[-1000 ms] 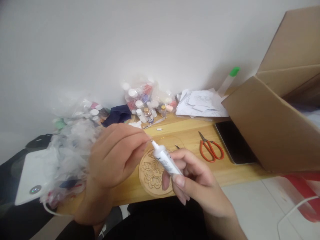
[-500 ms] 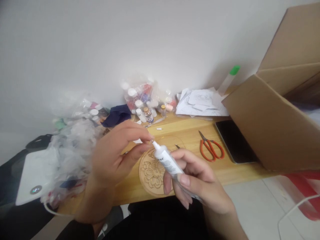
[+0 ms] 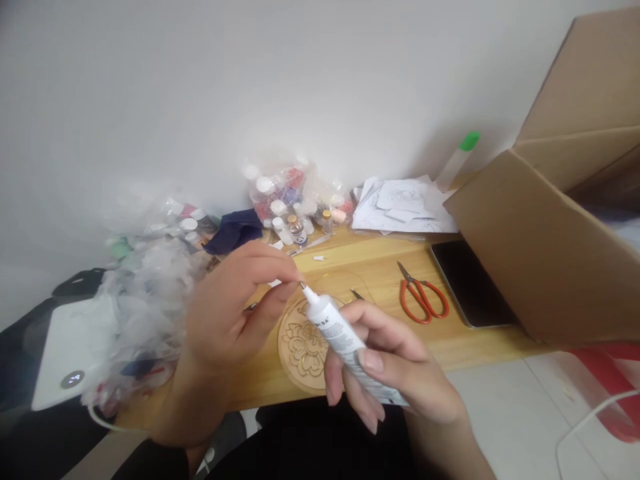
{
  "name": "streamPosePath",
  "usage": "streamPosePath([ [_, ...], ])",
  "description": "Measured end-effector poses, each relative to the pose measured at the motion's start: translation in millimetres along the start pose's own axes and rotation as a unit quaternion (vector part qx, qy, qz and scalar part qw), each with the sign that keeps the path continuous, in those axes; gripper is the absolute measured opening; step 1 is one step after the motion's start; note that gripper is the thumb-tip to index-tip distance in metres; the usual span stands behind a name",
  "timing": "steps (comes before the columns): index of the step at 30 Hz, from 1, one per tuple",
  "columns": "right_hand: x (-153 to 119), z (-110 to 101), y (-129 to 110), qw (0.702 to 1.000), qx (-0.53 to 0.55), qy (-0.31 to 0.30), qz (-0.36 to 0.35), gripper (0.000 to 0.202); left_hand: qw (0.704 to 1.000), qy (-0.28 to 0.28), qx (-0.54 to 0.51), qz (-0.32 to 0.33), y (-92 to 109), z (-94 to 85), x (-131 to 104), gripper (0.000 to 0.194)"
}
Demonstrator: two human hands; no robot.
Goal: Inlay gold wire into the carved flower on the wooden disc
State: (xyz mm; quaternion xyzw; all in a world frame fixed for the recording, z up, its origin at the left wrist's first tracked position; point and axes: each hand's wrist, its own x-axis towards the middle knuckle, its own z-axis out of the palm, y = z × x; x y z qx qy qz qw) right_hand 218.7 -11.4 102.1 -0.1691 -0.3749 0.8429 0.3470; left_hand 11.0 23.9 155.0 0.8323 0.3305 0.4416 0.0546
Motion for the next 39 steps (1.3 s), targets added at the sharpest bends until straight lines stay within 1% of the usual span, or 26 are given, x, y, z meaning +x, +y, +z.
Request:
streamPosePath([
  [2,2.5,1.9,-1.2,1.000,0.022,-0.010,0.012,0.024,1.000,0.000,-0.023,0.000,-0.8,-1.0,0.7,0.009],
  [5,6.0,1.9,2.1,0.999,0.042,-0.008,0.000,0.024,0.999,0.008,-0.043,0.002,-2.0,-1.9,1.7,0.006],
  [11,6.6,0.2,8.3,0.997,0.075,0.010,0.000,0.024,0.999,0.013,-0.045,0.008,-2.6,-2.8,2.8,0.006],
  [16,5.5,0.2,6.3,0.995,0.093,0.014,0.021,0.027,0.999,0.002,-0.047,0.009,-2.2,-3.2,1.7,0.008],
  [19,5.9,0.8,4.3,0.994,0.099,0.012,0.034,0.026,0.999,0.010,-0.038,0.008,-0.9,-2.4,0.6,0.007],
  [27,5.8,3.9,1.7,0.995,0.088,0.017,0.053,0.030,0.998,0.029,0.044,0.035,3.0,-0.5,-0.4,0.010],
  [31,4.3,2.2,3.9,0.996,0.073,0.033,0.040,0.038,0.998,0.026,0.048,0.039,1.9,-0.7,-0.8,0.011],
  [34,4.9,-0.2,5.8,0.997,0.033,0.049,0.045,0.043,0.998,0.024,0.048,0.026,1.0,-0.2,-0.8,0.012],
  [36,7.1,-2.0,7.3,0.999,0.025,0.031,0.034,0.047,0.998,0.022,0.047,0.018,0.7,0.0,-0.7,0.011],
  [38,9.9,-3.5,8.8,0.999,0.034,-0.008,-0.010,0.051,0.999,0.020,0.042,0.015,0.6,-0.1,-0.6,0.010],
  [39,11.1,-4.1,9.2,0.999,0.038,-0.023,-0.030,0.050,0.999,0.019,0.039,0.017,0.6,-0.3,-0.6,0.009],
])
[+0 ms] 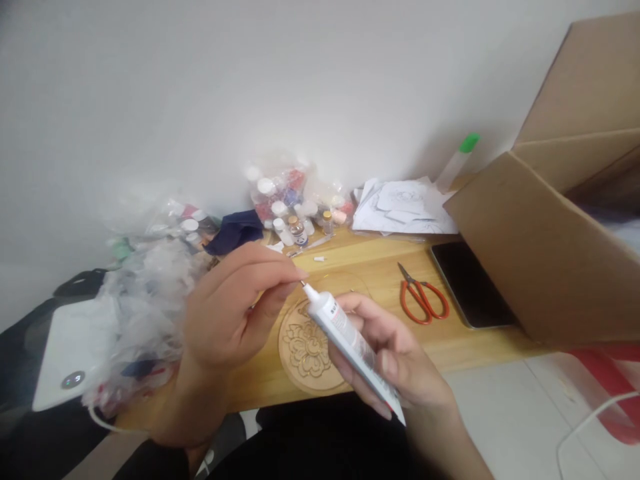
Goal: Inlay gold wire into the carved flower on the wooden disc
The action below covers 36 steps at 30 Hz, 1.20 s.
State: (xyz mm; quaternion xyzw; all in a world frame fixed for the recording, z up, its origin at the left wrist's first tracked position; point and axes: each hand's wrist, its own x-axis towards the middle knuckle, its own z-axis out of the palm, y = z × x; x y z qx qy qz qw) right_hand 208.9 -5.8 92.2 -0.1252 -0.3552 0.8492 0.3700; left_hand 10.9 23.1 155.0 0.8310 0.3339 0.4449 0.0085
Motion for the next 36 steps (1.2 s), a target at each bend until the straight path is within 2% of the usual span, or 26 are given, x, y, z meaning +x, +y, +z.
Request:
streamPosePath([
  [2,1.2,-0.7,-0.4,1.000,0.004,-0.010,-0.016,0.044,1.000,-0.002,-0.006,0.002,0.1,-0.3,0.2,0.010],
  [4,0.9,-0.6,-2.7,1.000,0.002,0.010,-0.003,0.038,1.000,-0.004,-0.010,0.004,0.3,-0.3,0.5,0.010],
  [10,-1.9,4.1,-12.3,0.997,-0.022,0.056,0.054,0.044,1.000,-0.006,-0.006,0.000,1.9,1.3,0.5,0.011],
  [24,-3.7,8.7,-10.1,0.998,0.034,0.033,0.049,0.032,1.000,0.007,0.021,0.020,2.3,1.8,0.5,0.008],
  [30,-7.4,9.1,-3.8,0.998,0.042,0.048,0.025,0.039,0.999,0.017,0.040,0.026,2.1,2.6,-4.4,0.009],
  [36,-7.3,10.6,-4.2,0.994,0.015,0.083,0.065,0.055,0.998,0.008,0.057,0.034,0.8,2.4,-5.7,0.013],
])
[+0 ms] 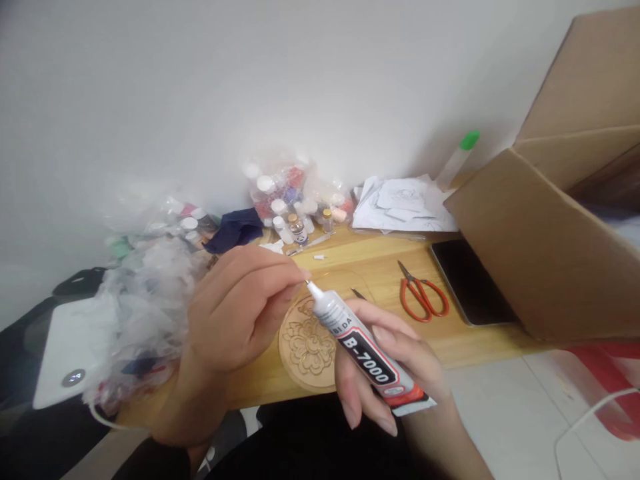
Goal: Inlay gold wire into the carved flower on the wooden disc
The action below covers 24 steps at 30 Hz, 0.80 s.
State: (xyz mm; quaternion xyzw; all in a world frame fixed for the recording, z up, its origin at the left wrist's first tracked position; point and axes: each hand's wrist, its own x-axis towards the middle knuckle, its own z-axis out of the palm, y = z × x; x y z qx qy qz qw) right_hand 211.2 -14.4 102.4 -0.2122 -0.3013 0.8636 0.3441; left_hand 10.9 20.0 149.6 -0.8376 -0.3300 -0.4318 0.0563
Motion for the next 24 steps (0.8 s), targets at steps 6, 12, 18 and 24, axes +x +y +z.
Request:
streamPosePath([
  [6,1.2,0.8,-0.3,1.000,0.009,-0.007,-0.007,0.052,0.999,0.004,0.044,0.013,3.1,1.2,1.7,0.014],
  [12,1.8,-2.4,7.9,0.996,0.040,-0.075,-0.027,0.046,0.997,0.024,0.074,0.015,4.7,3.1,2.3,0.014],
  [18,3.0,-3.1,8.1,0.989,0.067,-0.122,-0.041,0.034,0.997,0.050,0.048,-0.025,4.5,1.7,1.0,0.012],
  [24,4.3,-3.3,6.8,0.991,0.068,-0.110,-0.029,0.033,0.997,0.046,0.035,-0.040,8.0,-0.6,2.2,0.008],
])
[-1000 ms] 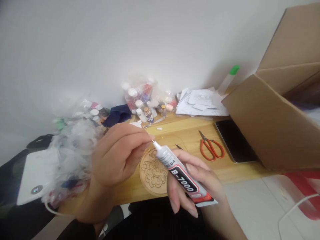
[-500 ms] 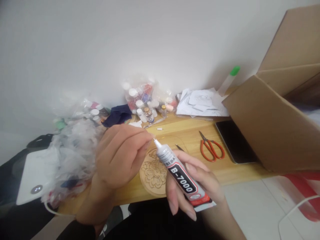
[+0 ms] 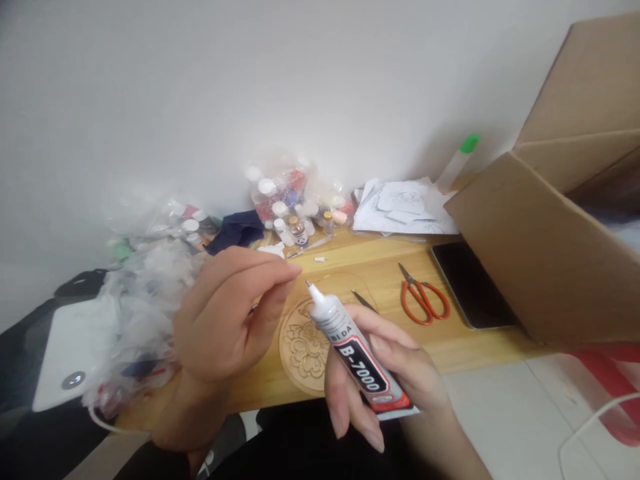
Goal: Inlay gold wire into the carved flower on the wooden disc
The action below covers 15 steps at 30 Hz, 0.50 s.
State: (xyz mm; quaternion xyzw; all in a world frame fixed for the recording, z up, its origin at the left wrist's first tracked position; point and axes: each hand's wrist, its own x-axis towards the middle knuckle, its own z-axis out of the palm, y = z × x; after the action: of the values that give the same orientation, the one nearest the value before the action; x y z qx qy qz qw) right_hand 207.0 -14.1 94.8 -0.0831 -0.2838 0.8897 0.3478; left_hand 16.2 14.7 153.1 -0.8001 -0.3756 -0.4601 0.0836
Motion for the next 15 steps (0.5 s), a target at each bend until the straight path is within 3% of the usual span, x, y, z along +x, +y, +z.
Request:
streamPosePath([
  [9,1.2,1.5,-0.3,1.000,0.023,-0.008,-0.017,0.028,0.999,-0.017,-0.036,-0.009,1.4,-2.6,2.8,0.004],
  [15,1.1,-1.4,-1.8,1.000,-0.002,0.002,0.009,0.041,0.997,-0.024,-0.067,-0.028,1.4,-2.5,1.6,0.007],
])
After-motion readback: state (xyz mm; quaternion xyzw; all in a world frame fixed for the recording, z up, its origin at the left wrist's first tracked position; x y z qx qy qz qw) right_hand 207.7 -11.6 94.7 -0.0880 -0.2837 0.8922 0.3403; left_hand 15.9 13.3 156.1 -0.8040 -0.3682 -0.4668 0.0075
